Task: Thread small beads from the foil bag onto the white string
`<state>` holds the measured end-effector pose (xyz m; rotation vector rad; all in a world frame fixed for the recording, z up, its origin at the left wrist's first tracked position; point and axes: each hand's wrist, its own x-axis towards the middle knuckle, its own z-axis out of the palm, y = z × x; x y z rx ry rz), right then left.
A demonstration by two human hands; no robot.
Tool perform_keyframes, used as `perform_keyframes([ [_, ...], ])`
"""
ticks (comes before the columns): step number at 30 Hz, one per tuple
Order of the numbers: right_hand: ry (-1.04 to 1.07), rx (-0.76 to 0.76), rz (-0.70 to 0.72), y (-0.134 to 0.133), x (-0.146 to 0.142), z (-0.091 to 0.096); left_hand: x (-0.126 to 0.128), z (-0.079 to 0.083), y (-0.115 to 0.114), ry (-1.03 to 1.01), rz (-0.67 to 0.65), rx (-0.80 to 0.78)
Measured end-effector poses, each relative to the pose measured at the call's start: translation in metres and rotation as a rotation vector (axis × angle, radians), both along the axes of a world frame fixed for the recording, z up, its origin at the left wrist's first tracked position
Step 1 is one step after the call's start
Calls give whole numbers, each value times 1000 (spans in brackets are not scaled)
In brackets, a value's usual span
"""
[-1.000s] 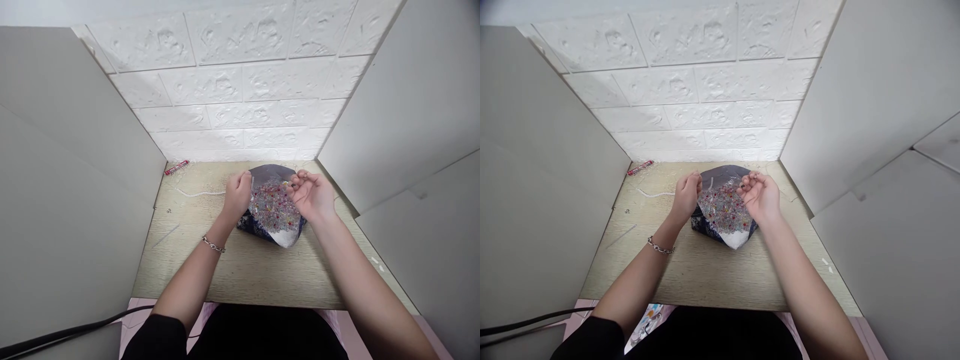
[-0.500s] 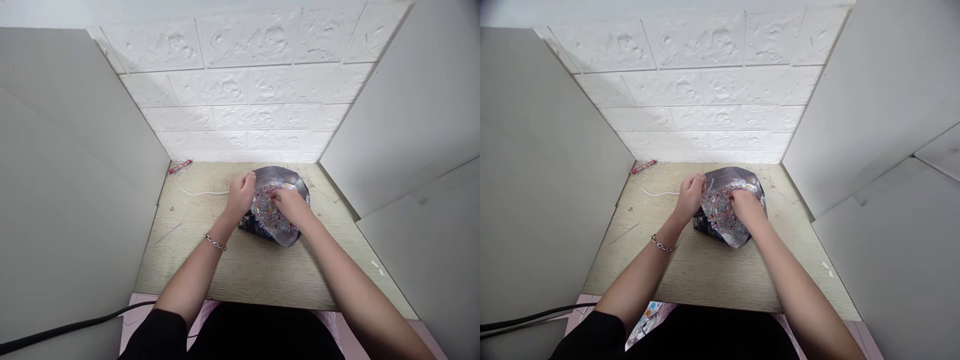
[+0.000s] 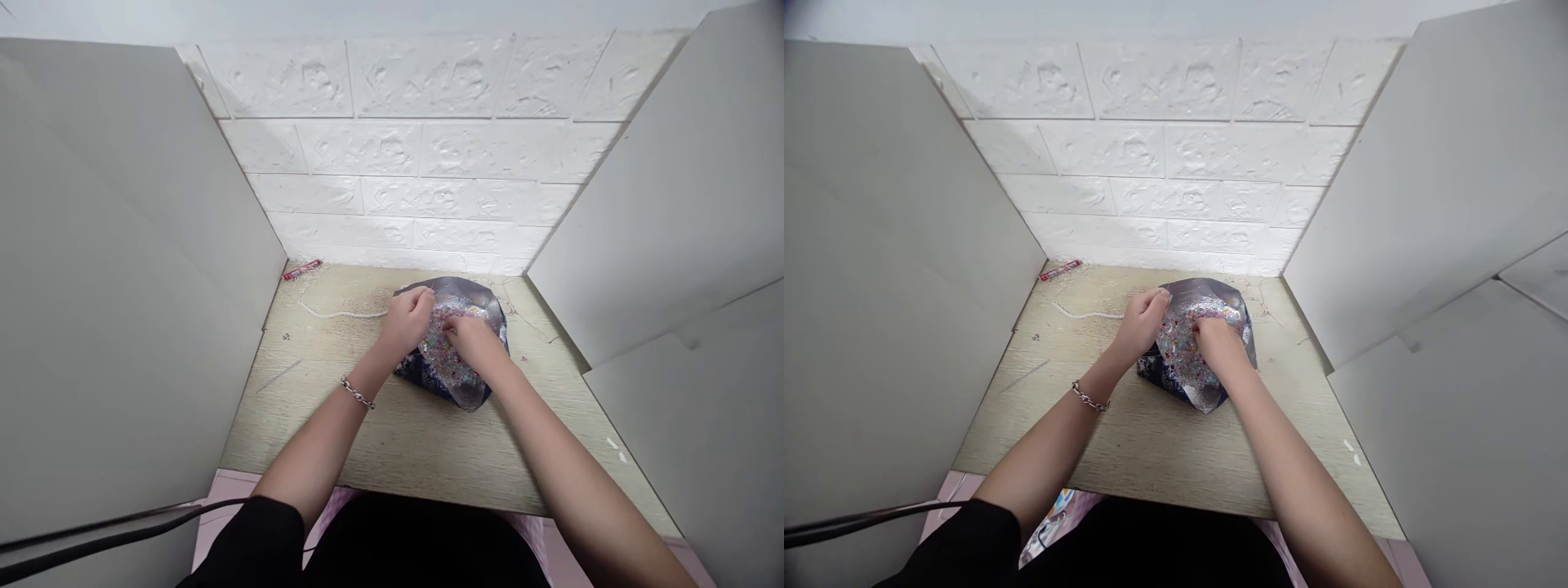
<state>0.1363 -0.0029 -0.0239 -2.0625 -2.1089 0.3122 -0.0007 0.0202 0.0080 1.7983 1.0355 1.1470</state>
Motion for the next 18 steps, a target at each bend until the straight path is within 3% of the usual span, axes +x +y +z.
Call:
perform_keyframes([
  [13,29,50,25,0,-4,-4,2,-2,-1,39,-2,25],
  [16,315,113,-55,2,-2,-1,2,-2,-1,38,1,44],
  [18,697,100,-146,2,-1,1,2,-1,-1,44,3,45],
])
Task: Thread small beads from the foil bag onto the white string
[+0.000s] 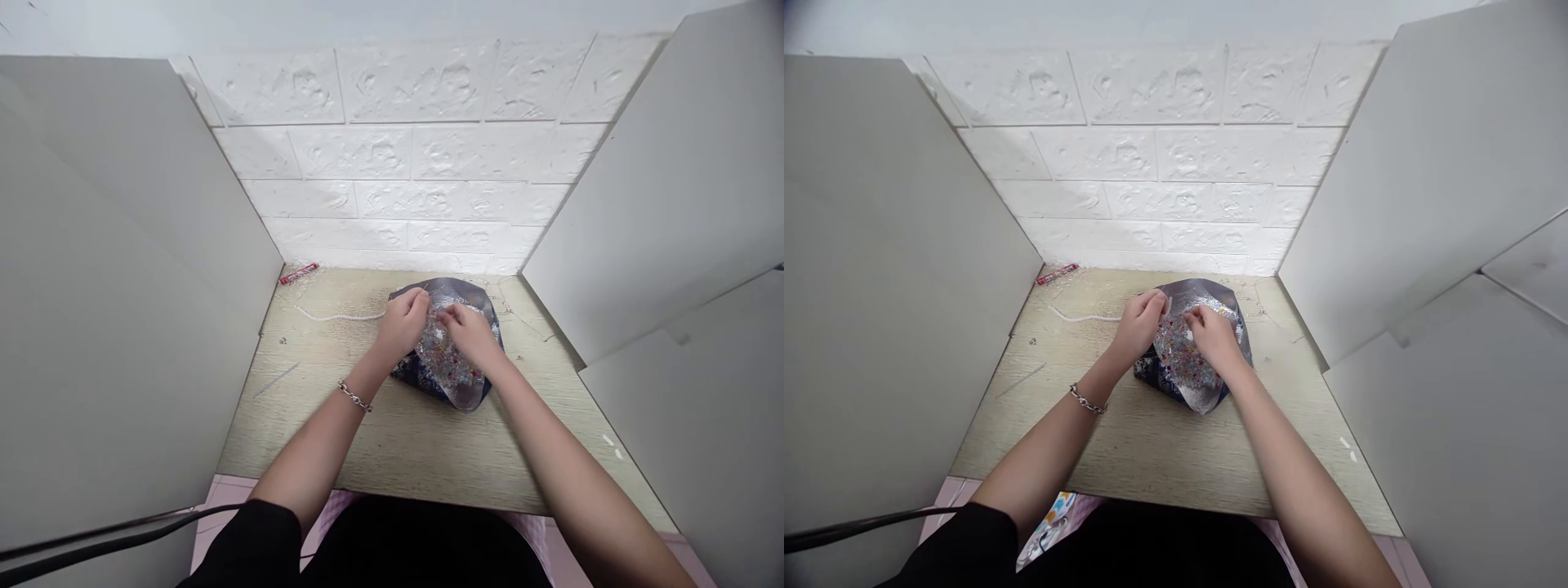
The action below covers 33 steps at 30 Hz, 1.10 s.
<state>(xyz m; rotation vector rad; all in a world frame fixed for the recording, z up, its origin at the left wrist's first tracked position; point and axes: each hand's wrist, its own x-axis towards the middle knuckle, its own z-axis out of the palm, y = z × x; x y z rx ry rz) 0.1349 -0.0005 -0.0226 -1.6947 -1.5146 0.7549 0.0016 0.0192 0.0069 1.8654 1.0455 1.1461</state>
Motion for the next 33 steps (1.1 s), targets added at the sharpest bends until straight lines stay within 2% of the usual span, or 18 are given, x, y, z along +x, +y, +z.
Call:
perform_keyframes([
  [4,928,-190,-14,-3,3,5,0,1,0,31,3,12],
  [6,1186,-252,-6,-5,4,6,1,1,0,46,3,19],
  [9,1318,-295,-13,-6,6,7,1,0,0,57,1,20],
  [16,1388,-278,0,-6,8,8,1,-1,0,68,0,39],
  [18,1323,-260,-4,-6,7,8,0,0,0,66,-1,36],
  [20,1080,-207,-29,-5,6,6,0,0,0,64,4,26],
  [24,121,-36,-73,0,2,0,0,1,-1,79,4,15],
  [26,-239,5,-50,3,1,-4,1,1,-1,98,0,24],
  [28,-402,3,-5,6,0,-7,1,1,-1,114,0,38],
  [33,-502,-23,70,9,-1,-15,2,-1,-1,113,2,49],
])
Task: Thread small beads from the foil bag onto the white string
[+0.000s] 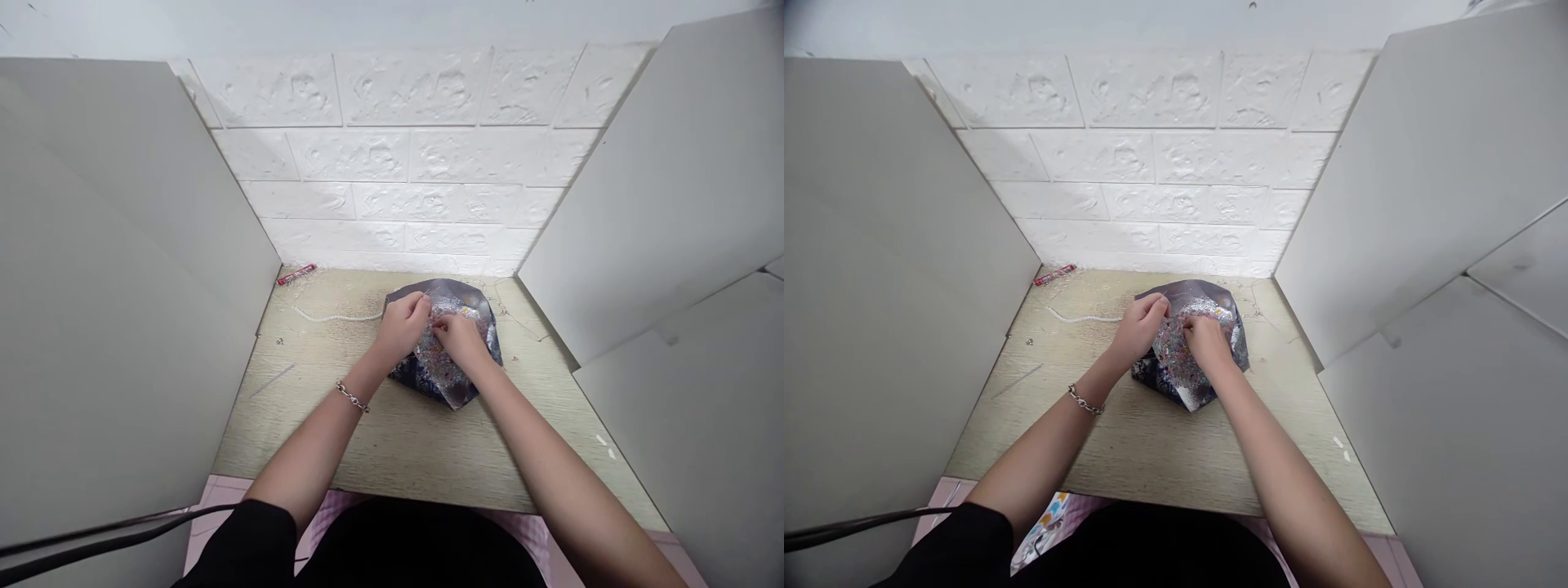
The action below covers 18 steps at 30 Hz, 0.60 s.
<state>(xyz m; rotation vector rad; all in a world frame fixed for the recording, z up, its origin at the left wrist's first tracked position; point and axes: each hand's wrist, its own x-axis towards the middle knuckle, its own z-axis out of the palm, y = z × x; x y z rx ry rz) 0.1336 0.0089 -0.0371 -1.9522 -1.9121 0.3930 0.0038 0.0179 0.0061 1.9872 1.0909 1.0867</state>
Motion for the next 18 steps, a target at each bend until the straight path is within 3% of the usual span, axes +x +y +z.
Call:
perform_keyframes([
  [12,44,22,72,0,-2,-5,0,2,-1,-6,-8,2],
  [18,149,17,30,1,-3,-5,0,4,-3,40,1,-1],
])
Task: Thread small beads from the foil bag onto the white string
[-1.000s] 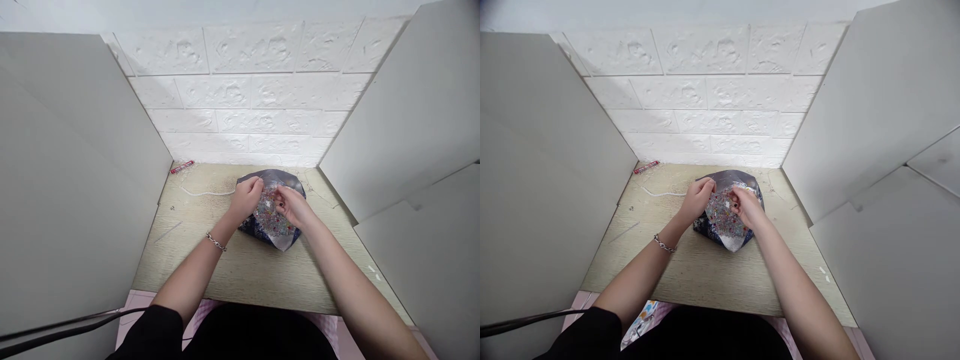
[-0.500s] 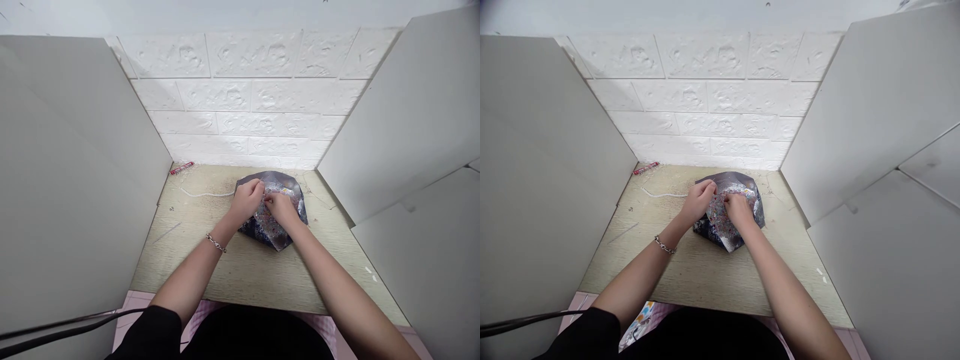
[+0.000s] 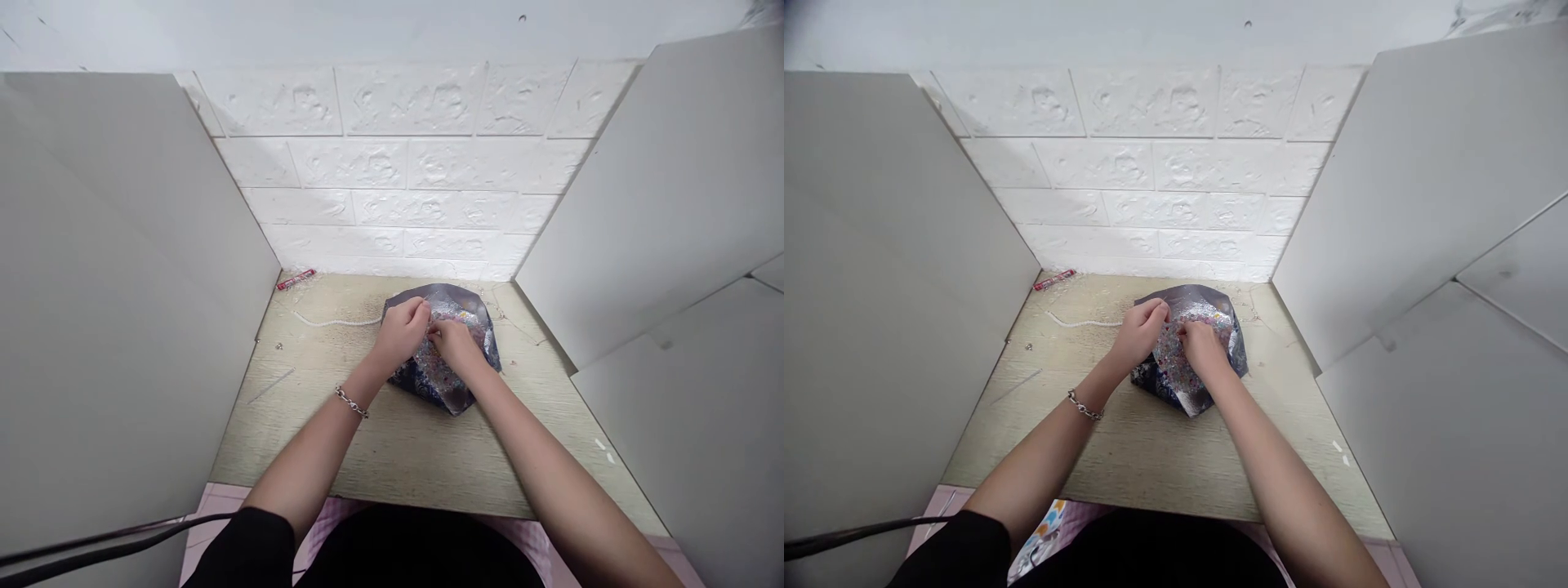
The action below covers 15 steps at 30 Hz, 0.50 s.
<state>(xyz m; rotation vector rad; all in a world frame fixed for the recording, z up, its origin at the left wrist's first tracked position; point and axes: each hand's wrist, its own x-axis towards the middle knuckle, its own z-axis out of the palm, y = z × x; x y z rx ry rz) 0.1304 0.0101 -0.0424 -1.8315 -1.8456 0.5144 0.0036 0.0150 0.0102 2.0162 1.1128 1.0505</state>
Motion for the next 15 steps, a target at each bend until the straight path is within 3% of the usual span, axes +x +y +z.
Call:
perform_keyframes([
  [2,15,23,-23,-1,0,4,-1,0,1,-1,5,4],
  [4,209,12,-58,-3,2,11,-2,-1,2,-11,15,7],
  [8,1226,-100,-115,-12,9,27,-1,-2,4,-17,29,14],
  [10,1602,-140,-122,-17,11,34,0,-3,3,-11,23,29],
  [12,1792,-198,-121,-22,12,38,2,-5,3,8,6,55],
  [15,1875,-253,-114,-26,10,40,5,-8,3,84,-25,100],
])
